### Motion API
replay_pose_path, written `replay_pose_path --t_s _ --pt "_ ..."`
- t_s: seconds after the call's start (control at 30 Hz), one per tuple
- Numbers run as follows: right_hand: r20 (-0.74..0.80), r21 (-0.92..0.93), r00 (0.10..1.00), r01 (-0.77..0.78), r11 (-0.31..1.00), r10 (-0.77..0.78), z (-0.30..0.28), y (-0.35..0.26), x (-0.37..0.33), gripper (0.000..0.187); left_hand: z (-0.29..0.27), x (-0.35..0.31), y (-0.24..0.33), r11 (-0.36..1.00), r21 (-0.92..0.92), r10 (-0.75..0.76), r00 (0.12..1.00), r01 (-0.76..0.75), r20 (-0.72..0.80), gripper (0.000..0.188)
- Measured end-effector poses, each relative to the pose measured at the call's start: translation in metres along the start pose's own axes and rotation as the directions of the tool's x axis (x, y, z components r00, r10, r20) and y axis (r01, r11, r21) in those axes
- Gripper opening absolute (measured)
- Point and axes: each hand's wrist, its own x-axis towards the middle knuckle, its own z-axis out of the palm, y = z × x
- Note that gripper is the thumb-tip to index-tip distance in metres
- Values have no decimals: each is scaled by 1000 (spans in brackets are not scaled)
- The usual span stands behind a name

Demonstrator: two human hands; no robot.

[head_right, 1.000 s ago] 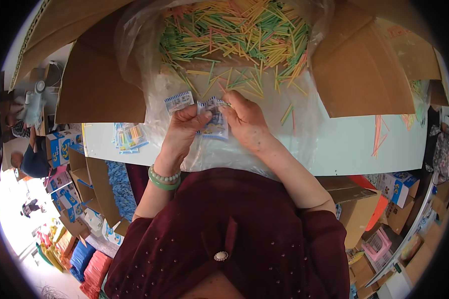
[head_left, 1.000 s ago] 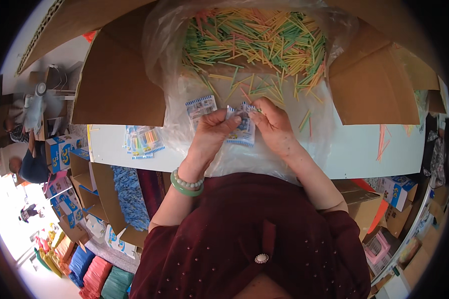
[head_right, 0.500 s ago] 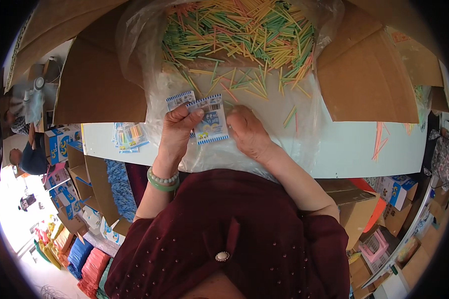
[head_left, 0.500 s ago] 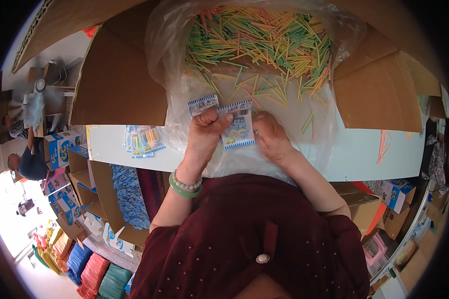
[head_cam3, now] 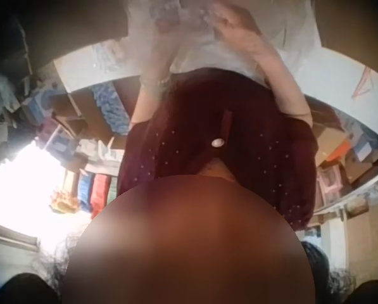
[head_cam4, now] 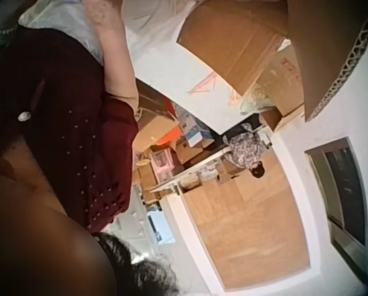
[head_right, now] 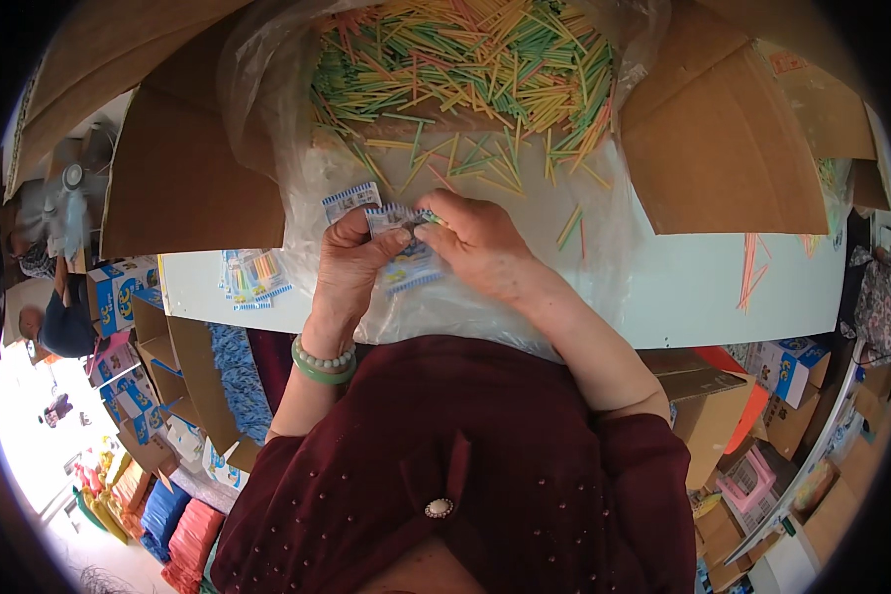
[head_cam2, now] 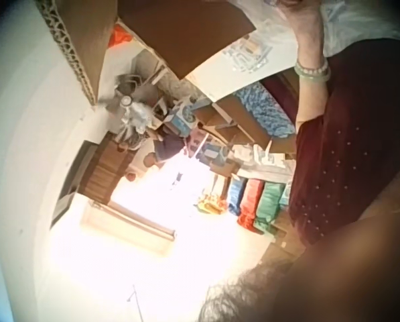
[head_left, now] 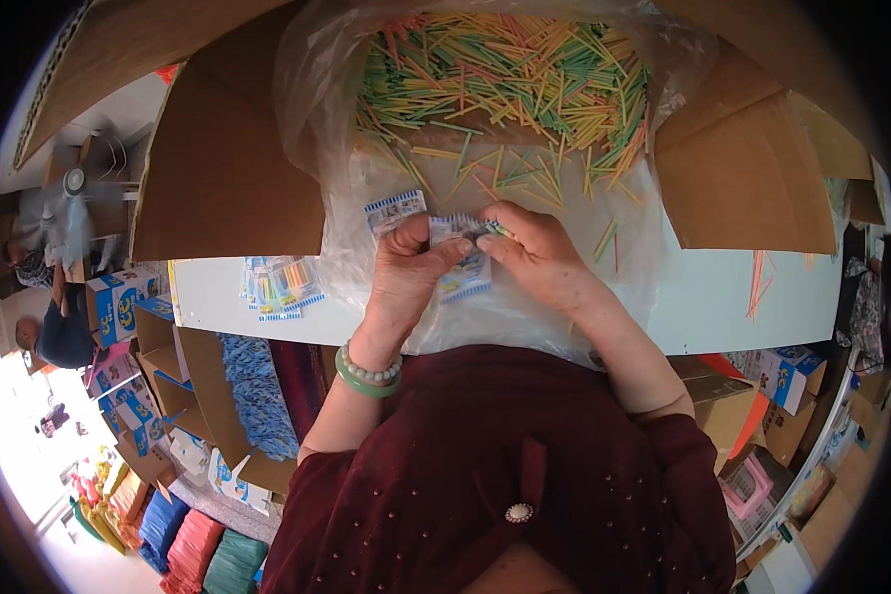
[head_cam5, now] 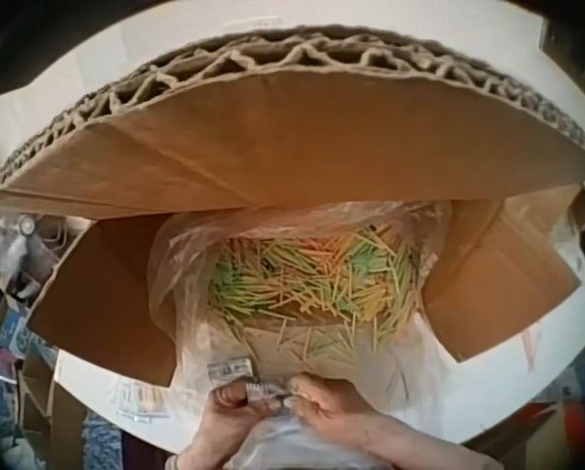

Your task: Assembling or packaging small notepads by inserting plastic components.

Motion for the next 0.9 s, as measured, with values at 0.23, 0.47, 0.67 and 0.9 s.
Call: replay_pose_path --t_s 0.23,0.47,0.67,0.9 --pt "-27 -55 999 23 998 -25 1 -5 -1 23 -32 7 -20 883 380 207 955 -276 211 9" --pt "34 136 999 18 991 -23 6 8 8 19 -24 5 -13 965 254 26 985 -70 173 5" --pt "-47 186 998 -25 982 35 10 19 2 18 -24 1 -16 916 311 192 958 -252 211 16" --pt "-445 610 892 235 757 82 -12 -1 5 14 -26 -1 -20 960 228 138 982 -164 128 18"
